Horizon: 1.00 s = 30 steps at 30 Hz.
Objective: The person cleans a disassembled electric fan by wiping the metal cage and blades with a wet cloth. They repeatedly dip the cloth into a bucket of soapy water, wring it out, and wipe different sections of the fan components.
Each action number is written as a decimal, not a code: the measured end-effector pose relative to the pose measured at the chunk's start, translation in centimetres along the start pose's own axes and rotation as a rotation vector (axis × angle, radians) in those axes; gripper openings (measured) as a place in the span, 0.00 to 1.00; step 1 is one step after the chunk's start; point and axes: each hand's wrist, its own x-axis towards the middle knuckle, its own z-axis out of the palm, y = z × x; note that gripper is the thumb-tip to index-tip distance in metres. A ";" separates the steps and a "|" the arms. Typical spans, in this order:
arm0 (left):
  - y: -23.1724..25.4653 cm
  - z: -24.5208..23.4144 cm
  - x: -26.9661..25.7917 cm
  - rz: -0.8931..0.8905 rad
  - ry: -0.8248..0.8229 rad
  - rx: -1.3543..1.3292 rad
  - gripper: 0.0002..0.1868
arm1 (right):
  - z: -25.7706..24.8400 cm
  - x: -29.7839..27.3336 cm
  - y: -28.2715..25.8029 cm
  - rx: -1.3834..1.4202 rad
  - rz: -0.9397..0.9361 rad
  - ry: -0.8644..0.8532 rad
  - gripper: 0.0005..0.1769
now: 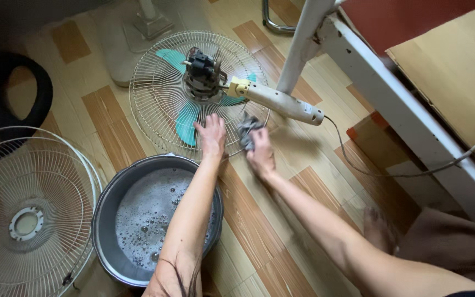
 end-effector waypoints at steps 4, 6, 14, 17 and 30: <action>-0.2 0.0 -0.1 -0.009 0.113 -0.026 0.20 | -1.6 1.4 -1.3 0.006 -0.059 -0.063 0.24; -0.4 -0.2 0.0 -0.004 0.095 -0.016 0.23 | -2.5 3.9 -0.6 -0.078 -0.099 -0.054 0.23; -0.5 -0.5 -0.3 -0.001 0.051 -0.065 0.17 | -0.9 7.0 -0.5 -0.251 -0.213 -0.053 0.25; -0.5 0.0 -0.3 0.003 0.023 -0.057 0.16 | -0.7 5.4 0.0 -0.333 -0.189 -0.133 0.25; -0.6 1.0 -0.3 -0.007 0.098 -0.109 0.15 | -6.3 5.5 -1.7 -0.255 0.107 -0.639 0.18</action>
